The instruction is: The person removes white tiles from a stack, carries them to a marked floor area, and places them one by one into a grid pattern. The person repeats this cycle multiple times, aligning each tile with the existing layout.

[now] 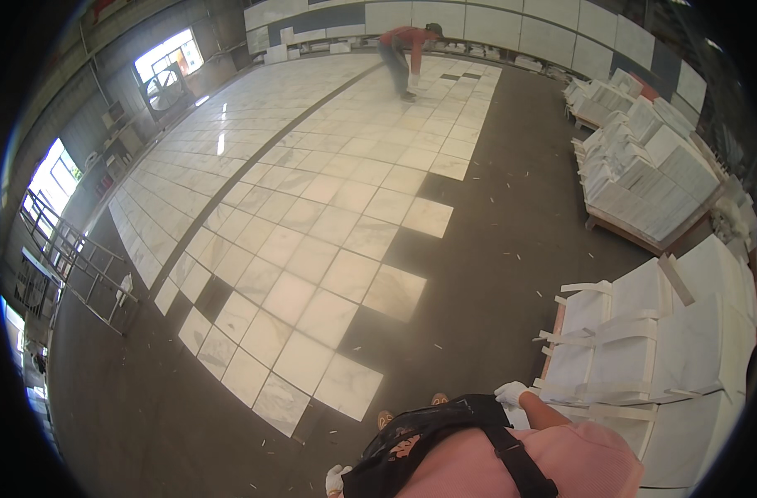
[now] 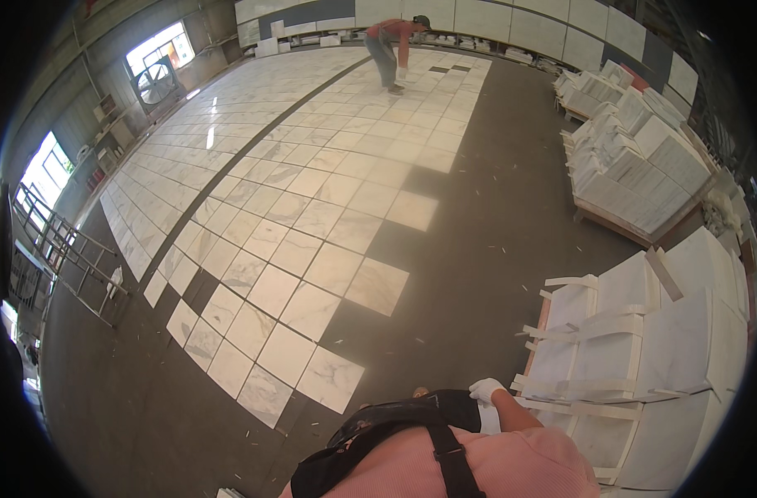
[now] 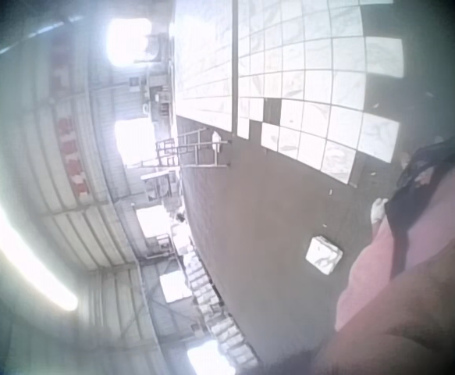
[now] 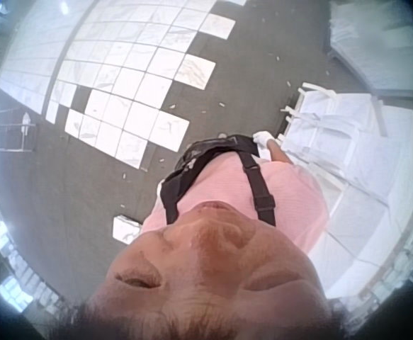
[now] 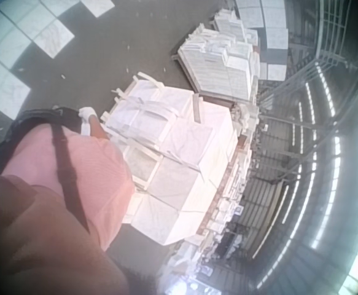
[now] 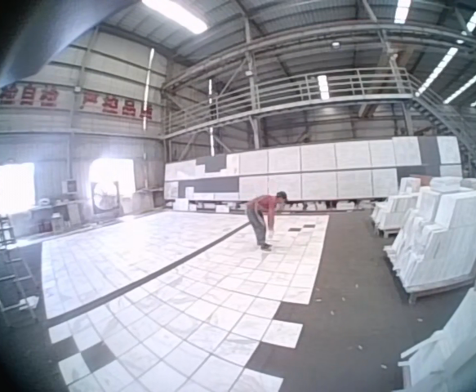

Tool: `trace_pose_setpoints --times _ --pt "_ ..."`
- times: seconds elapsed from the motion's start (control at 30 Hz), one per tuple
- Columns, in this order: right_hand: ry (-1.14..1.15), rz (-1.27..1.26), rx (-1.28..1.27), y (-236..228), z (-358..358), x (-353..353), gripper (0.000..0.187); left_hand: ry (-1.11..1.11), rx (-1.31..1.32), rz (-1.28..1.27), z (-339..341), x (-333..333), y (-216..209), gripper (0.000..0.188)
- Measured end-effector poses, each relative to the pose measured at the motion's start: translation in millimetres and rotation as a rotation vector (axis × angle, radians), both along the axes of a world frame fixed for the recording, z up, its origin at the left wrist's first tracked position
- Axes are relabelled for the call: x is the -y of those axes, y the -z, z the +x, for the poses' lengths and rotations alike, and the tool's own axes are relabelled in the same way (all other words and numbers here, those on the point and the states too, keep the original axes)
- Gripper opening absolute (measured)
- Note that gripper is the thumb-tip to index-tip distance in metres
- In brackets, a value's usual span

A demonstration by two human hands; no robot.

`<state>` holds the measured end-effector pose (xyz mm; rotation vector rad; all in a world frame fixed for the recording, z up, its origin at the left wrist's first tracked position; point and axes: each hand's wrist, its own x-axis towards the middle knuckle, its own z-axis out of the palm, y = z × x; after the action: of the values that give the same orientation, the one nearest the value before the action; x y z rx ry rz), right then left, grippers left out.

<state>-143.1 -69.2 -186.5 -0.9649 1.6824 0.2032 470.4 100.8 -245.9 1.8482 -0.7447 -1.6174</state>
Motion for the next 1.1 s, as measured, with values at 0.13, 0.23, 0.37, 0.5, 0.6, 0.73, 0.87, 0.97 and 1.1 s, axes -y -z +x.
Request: trace_pose_setpoints --times 0.13,0.23,0.37,0.5,0.6,0.73,0.87,0.97,1.1 --pt "0.081 0.048 0.007 -2 -1 -1 0.042 0.035 0.065 0.008 1 -1 1 0.021" --pt "0.129 0.071 0.006 -3 -1 -2 0.043 -0.004 0.007 0.018 2 -1 0 0.021" --pt "0.088 0.061 0.007 -2 1 -4 0.044 0.004 -0.033 -0.004 4 0 2 0.02" --pt "0.095 0.056 0.017 -4 2 -6 0.044 -0.085 -0.189 0.015 4 -1 11 0.019" --pt "0.115 0.038 0.013 -11 4 -7 0.045 -0.162 -0.321 0.051 5 -5 18 0.019" --pt "0.146 0.026 -0.011 -17 6 -8 0.045 -0.357 0.053 0.184 8 -13 22 0.057" --pt "-0.037 0.016 -0.017 -8 1 -8 0.033 -0.225 -0.015 0.113 7 -12 23 0.033" --pt "-0.402 -0.085 0.002 4 -7 -9 0.017 -0.169 -0.106 0.093 8 -9 24 0.042" --pt "-0.325 -0.115 0.018 9 -11 -15 0.014 -0.284 -0.48 0.152 18 -3 28 0.055"
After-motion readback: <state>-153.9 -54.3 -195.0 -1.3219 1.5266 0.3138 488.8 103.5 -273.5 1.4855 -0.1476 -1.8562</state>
